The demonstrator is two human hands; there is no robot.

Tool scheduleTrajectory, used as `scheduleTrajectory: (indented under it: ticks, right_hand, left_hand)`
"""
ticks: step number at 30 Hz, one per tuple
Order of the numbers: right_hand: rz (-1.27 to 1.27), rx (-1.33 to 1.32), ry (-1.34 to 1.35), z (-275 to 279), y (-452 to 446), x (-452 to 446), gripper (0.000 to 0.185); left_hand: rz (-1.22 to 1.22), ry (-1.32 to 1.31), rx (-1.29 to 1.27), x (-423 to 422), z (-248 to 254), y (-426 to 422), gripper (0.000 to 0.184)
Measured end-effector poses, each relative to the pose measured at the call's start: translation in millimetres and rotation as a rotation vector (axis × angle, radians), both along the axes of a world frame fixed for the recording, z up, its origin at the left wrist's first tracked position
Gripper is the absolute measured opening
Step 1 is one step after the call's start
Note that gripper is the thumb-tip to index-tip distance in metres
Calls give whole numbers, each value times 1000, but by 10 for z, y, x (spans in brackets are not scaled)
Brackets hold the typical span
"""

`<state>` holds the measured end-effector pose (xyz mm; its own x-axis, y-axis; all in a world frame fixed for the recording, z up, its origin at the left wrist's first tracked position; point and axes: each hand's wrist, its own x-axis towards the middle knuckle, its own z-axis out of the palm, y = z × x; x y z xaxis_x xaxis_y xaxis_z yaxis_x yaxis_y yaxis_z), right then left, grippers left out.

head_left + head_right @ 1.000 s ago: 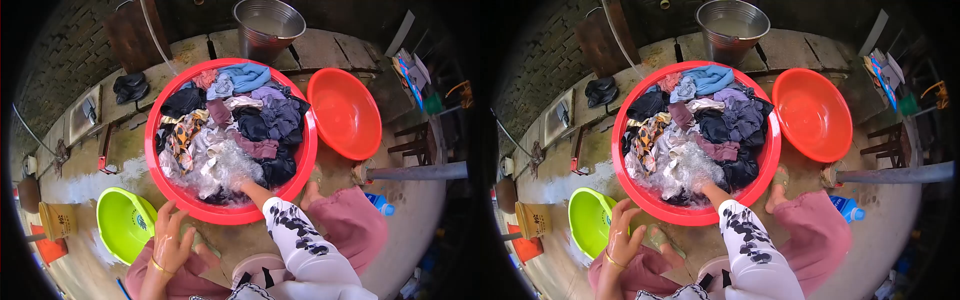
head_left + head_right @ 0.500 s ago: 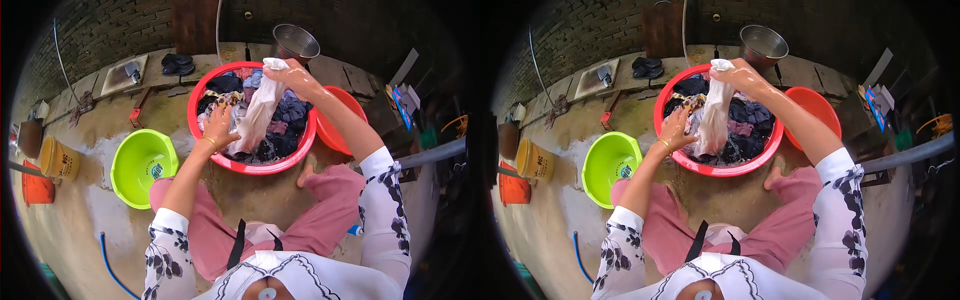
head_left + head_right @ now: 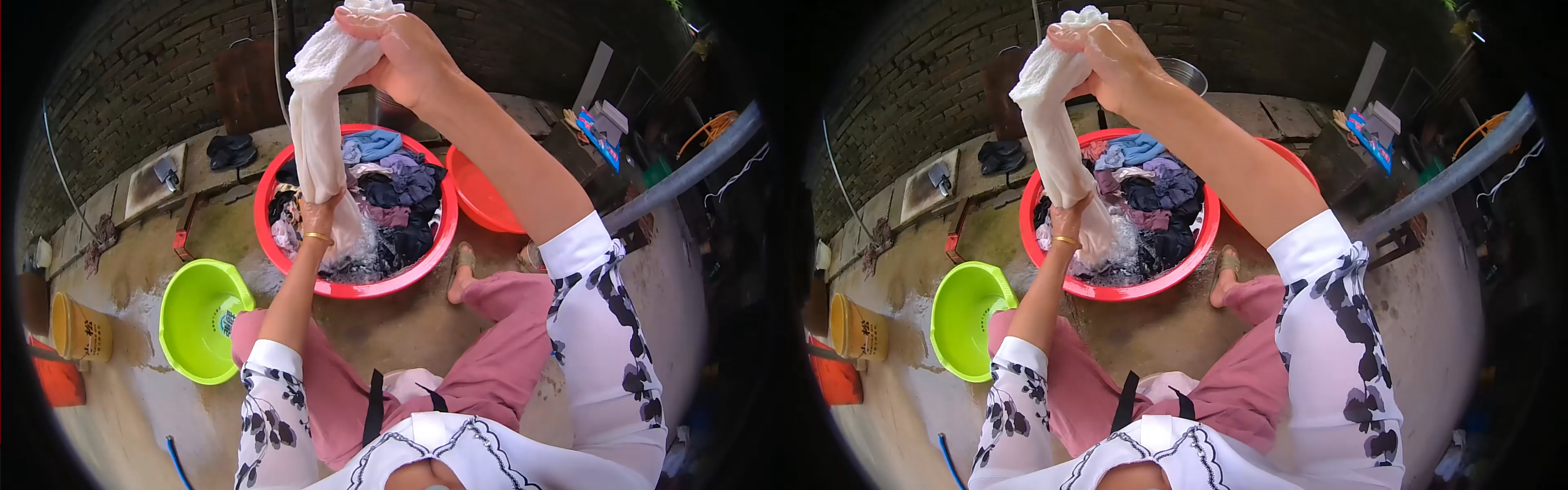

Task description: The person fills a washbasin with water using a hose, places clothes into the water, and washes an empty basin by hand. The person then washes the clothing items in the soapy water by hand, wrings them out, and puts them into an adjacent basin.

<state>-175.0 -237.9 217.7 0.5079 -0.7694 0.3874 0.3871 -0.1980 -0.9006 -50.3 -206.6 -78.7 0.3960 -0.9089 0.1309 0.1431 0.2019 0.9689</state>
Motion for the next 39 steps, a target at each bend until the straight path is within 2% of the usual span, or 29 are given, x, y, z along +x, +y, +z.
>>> scheduleTrajectory:
  ticks: [1, 2, 4, 5, 6, 7, 9, 10, 11, 12, 13, 14, 16, 17, 19, 21, 22, 24, 26, 28, 30, 32, 33, 35, 37, 39]
  right_hand:
    - [-95, 122, -26, -69, -144, -240, 28]
    - [-191, 243, -57, -166, -302, -499, 28]
    - [-308, 417, -154, -735, -681, -1110, 32]
    - [-349, 515, -167, -1138, -808, -1392, 37]
    - [-336, 641, -211, -1642, -869, -1651, 38]
    - [-274, 742, -172, -2199, -893, -1885, 40]
    - [-182, 856, 44, -3071, -718, -2251, 52]
    - [-319, 963, 80, -3516, -616, -2427, 59]
    - [-364, 1058, 80, -3910, -542, -2615, 51]
    - [-465, 1162, 64, -4377, -484, -2829, 51]
    - [-566, 1284, -16, -4815, -430, -3109, 50]
    - [-727, 1342, -79, -5039, -335, -3271, 49]
    - [-1117, 1410, -186, -5479, -236, -3558, 50]
    - [-1185, 1424, -291, -5690, -231, -3725, 51]
    - [-1339, 1312, -428, -5834, -299, -3934, 54]
    - [-1330, 1171, -611, -5904, -411, -4192, 51]
    - [-1325, 1172, -611, -5799, -493, -4202, 51]
    - [-1464, 1209, -655, -5405, -694, -4255, 39]
    - [-1712, 1066, -425, -5155, -1017, -4412, 32]
    - [-1783, 787, -327, -4595, -1266, -4577, 31]
    - [-1849, 482, -111, -4384, -1588, -4976, 30]
    - [-1768, 202, 134, -3906, -1670, -5009, 20]
    - [-1758, 190, 142, -3698, -1656, -4972, 20]
    - [-1804, -36, 802, -3334, -1585, -4863, 16]
    - [-1747, -127, 875, -3051, -1522, -4710, 14]
    - [-1623, -245, 1170, -2859, -1470, -4590, 16]
  left_hand:
    - [58, -77, 49, 52, -145, -78, 46]
    - [23, -22, 53, 114, -238, -140, 42]
    - [26, 297, 121, 103, -102, -150, 32]
    - [-26, 353, 110, 139, -67, -211, 32]
    - [-11, 206, 127, 122, 33, -181, 32]
    - [-74, 242, 79, 110, 15, -223, 32]
    - [-124, 219, 155, 30, 45, -227, 31]
    - [-139, 207, 181, -29, 49, -225, 32]
    - [-142, 155, 204, -60, 35, -207, 34]
    - [-84, 66, 282, -163, 115, -171, 35]
    - [-84, -2, 329, -128, -28, -172, 35]
    - [-83, -71, 373, -54, -195, -174, 35]
    - [-76, -37, 415, -135, -113, -114, 36]
    - [-77, -47, 414, -102, -161, -95, 36]
    - [-73, -114, 460, 1, -221, -104, 38]
    - [-36, -94, 496, -82, -150, -108, 39]
    - [-5, -64, 530, -103, -142, -102, 39]
    - [-23, -85, 527, -32, -229, -88, 39]
    - [-39, -100, 522, 14, -286, -70, 39]
    - [-91, -171, 499, 40, -302, -25, 37]
    - [-92, -176, 502, 111, -351, -21, 37]
    - [-95, -181, 514, 144, -340, 26, 36]
    - [-99, -196, 516, 146, -319, 42, 36]
    - [-97, -204, 522, 173, -303, 81, 36]
    - [-38, -234, 464, 141, -242, 103, 33]
    - [-23, -244, 476, 77, -140, 152, 36]
